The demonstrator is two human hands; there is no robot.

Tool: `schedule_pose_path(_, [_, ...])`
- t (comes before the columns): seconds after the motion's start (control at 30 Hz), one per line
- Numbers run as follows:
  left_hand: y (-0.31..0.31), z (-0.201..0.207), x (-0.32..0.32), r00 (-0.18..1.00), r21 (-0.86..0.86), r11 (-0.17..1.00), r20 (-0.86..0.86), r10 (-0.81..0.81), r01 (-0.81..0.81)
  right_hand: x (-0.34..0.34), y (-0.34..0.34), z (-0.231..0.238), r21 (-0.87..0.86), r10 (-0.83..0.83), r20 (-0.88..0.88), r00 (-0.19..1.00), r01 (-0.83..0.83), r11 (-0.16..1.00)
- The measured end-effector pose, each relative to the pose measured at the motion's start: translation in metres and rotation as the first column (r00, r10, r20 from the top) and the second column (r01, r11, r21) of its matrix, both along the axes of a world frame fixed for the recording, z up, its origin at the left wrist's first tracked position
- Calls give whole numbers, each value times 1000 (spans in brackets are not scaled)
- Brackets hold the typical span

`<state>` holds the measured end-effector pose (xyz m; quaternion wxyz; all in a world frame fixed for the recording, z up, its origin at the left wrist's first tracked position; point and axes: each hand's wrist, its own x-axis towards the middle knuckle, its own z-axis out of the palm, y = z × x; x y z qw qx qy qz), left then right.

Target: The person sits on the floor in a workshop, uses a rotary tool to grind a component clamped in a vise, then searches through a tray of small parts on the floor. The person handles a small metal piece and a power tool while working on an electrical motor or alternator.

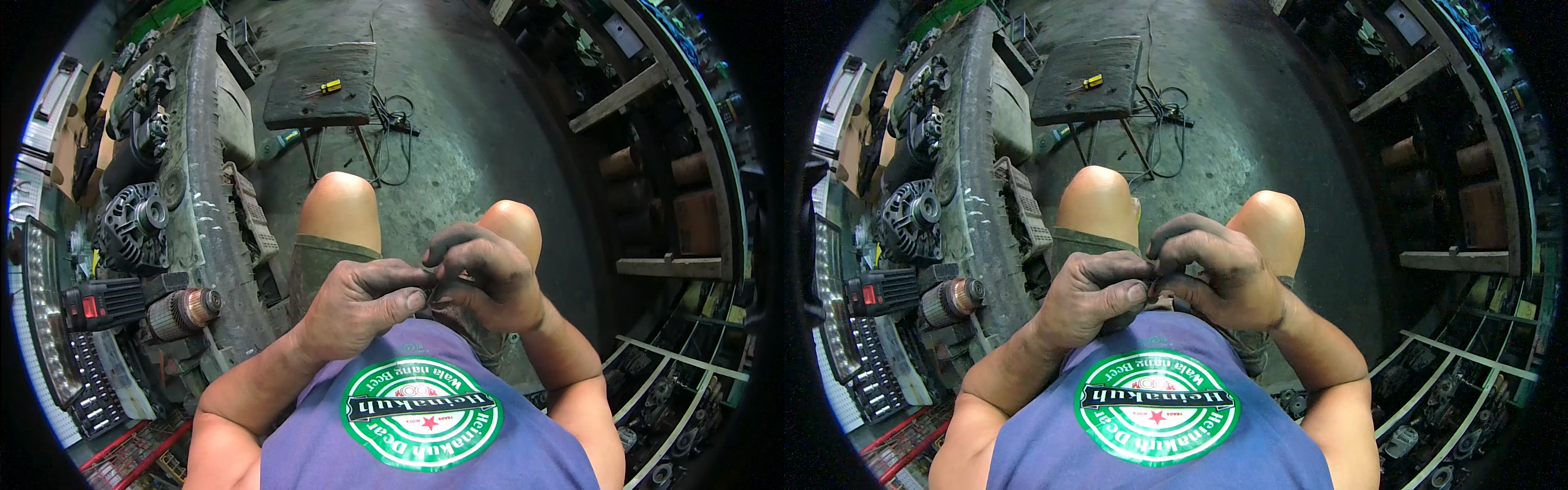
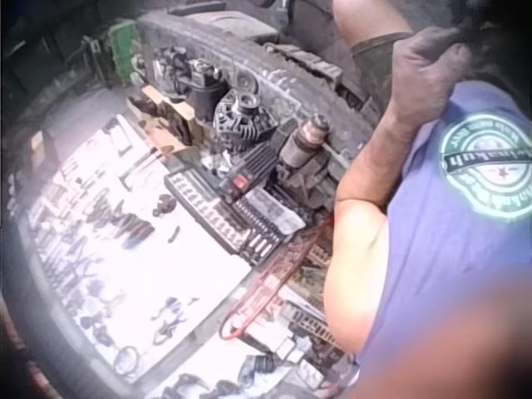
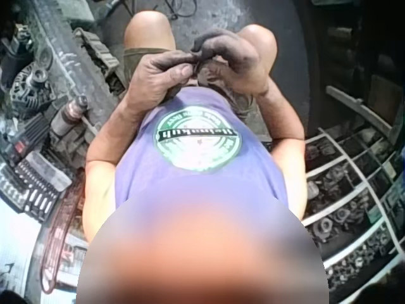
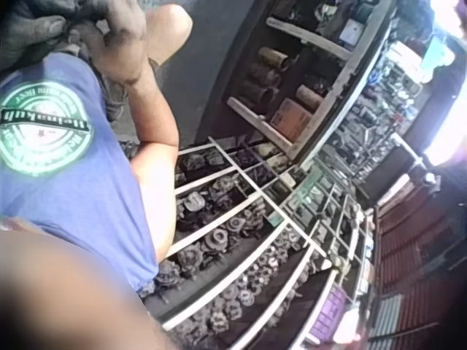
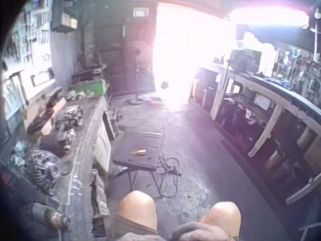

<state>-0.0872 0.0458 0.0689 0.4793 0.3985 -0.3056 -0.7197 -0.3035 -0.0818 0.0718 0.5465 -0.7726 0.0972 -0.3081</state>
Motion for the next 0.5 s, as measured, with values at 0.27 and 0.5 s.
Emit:
schedule_pose_path(0.27, [-5, 3, -3, 998, -16, 998, 9, 54, -54, 4, 18, -12, -386, -211, 143, 967, 251, 888])
schedule_pose_path(0.5, [-4, 4, -3, 994, 36, 993, -8, 109, -109, 8, 21, -13, -339, -223, 148, 964, 261, 904])
